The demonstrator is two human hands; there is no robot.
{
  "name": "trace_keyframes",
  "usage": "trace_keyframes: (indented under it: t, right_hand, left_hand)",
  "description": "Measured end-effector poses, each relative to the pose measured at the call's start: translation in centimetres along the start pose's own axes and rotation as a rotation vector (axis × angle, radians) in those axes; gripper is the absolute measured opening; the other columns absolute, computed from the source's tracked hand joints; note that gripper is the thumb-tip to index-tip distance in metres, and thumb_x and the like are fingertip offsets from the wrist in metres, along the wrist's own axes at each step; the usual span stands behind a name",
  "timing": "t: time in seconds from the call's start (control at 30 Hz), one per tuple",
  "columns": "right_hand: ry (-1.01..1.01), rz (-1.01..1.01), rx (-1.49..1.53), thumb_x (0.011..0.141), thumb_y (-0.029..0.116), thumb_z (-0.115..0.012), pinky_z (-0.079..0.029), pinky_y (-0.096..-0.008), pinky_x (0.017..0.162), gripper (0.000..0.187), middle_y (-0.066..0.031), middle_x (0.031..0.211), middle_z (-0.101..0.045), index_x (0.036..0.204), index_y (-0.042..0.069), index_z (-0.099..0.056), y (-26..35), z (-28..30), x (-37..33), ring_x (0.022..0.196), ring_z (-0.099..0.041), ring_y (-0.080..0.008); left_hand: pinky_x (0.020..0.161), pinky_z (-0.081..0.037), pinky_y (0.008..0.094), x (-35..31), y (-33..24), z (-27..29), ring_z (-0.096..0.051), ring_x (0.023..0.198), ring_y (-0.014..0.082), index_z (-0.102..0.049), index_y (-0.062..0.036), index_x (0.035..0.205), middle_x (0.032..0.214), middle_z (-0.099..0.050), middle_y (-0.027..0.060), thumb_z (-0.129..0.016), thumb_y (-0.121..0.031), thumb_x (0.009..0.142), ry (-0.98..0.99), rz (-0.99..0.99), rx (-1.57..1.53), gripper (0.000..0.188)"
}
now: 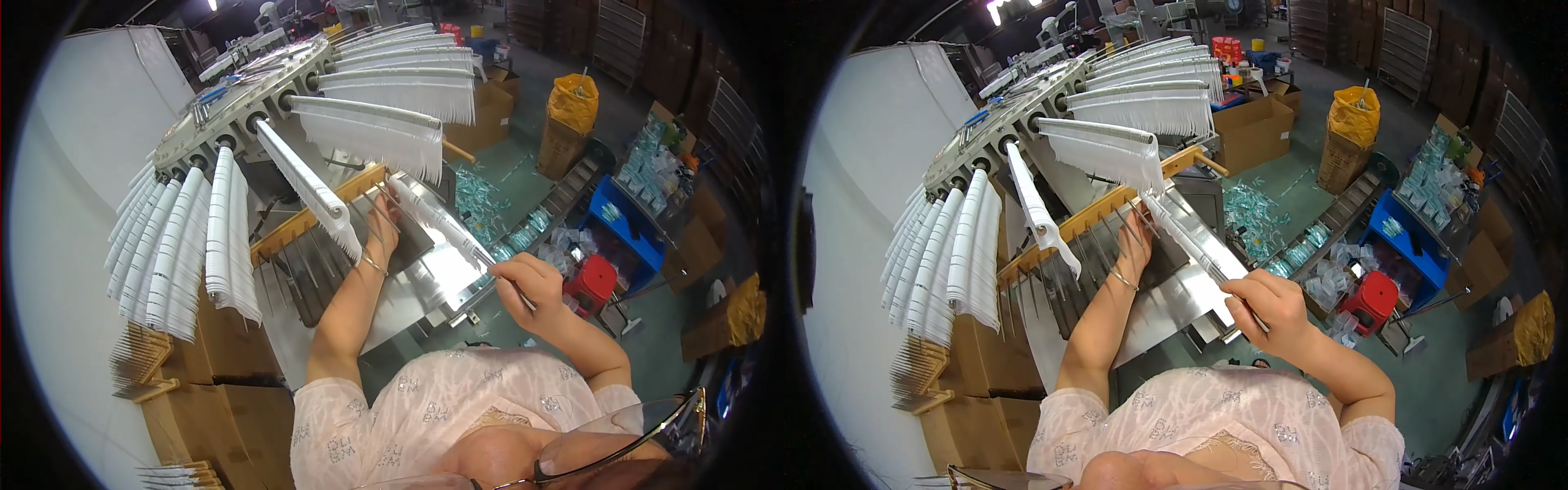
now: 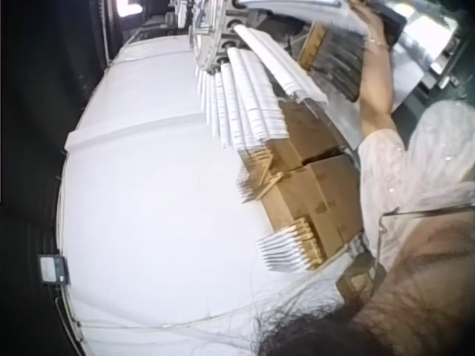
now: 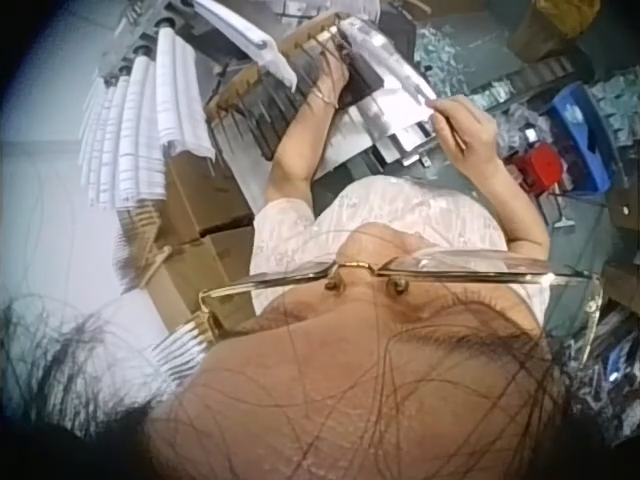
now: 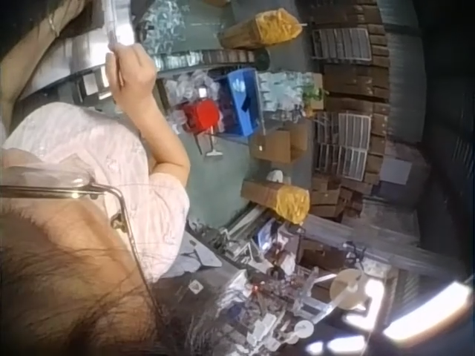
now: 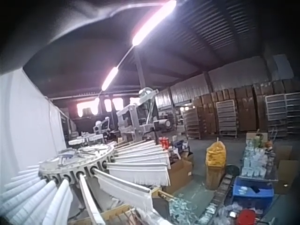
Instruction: Operating a circular industrial assembly machine and then packaging processed items into boxes.
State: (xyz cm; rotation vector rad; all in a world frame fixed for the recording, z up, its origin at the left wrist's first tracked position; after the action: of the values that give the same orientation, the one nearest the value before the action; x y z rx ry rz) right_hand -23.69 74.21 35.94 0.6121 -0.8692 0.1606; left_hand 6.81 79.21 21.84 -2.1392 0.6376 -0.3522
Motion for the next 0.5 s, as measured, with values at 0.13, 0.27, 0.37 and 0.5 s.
trace_keyframes:
  t: [0.13,0.27,0.37,0.5]
  right_hand:
    - [0.012,0.001,0.0,0.073,-0.004,-0.057,-0.04,-0.0257,0.048,0.012,-0.0102,0.07,-0.056,0.085,-0.001,-0.059,-0.4,-0.6,0.3,0.055,-0.054,-0.0182]
    - [-0.034,-0.079,0.031,0.074,-0.004,-0.057,-0.04,-0.0252,0.049,0.011,-0.0099,0.071,-0.056,0.084,-0.001,-0.06,-1.4,-1.5,-0.5,0.057,-0.055,-0.0177]
    - [-0.139,-0.235,0.247,0.075,-0.005,-0.055,-0.043,-0.0248,0.054,0.009,-0.0089,0.075,-0.058,0.081,-0.002,-0.061,-2.7,-1.2,-2.7,0.061,-0.055,-0.0159]
    - [-0.286,-0.34,0.493,0.079,0.0,-0.047,-0.043,-0.0243,0.051,0.013,-0.0114,0.075,-0.056,0.08,-0.004,-0.059,-4.6,2.0,-7.1,0.059,-0.054,-0.0155]
  left_hand:
    - [0.069,-0.039,0.0248,-0.5,-0.6,-0.4,-0.051,0.08,0.01,-0.057,-0.0093,0.103,0.089,-0.057,-0.0017,-0.043,-0.029,0.092,-0.045,-0.047,0.039,0.027]
    - [0.072,-0.038,0.024,-3.3,-1.1,-1.3,-0.051,0.082,0.011,-0.057,-0.005,0.104,0.09,-0.056,0.0004,-0.043,-0.025,0.092,-0.012,-0.158,0.232,0.027]
    - [0.077,-0.039,0.0261,-7.3,-1.9,-3.2,-0.051,0.085,0.0143,-0.056,0.0017,0.104,0.089,-0.057,0.0035,-0.043,-0.022,0.091,0.034,-0.444,0.686,0.03]
    - [0.086,-0.036,0.031,-12.8,-5.1,-5.6,-0.05,0.095,0.0231,-0.056,0.0036,0.101,0.099,-0.054,0.0136,-0.047,-0.01,0.085,0.419,-0.382,1.154,0.023]
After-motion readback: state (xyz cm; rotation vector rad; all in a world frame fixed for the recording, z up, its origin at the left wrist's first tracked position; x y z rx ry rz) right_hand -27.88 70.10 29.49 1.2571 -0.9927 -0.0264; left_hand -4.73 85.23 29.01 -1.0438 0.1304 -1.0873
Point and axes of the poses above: each hand's wrist, its own x-axis towards the middle knuckle, its own z-axis out of the back of the hand, y = z × x, the point moved 3 cm from there along x, towards the middle knuckle
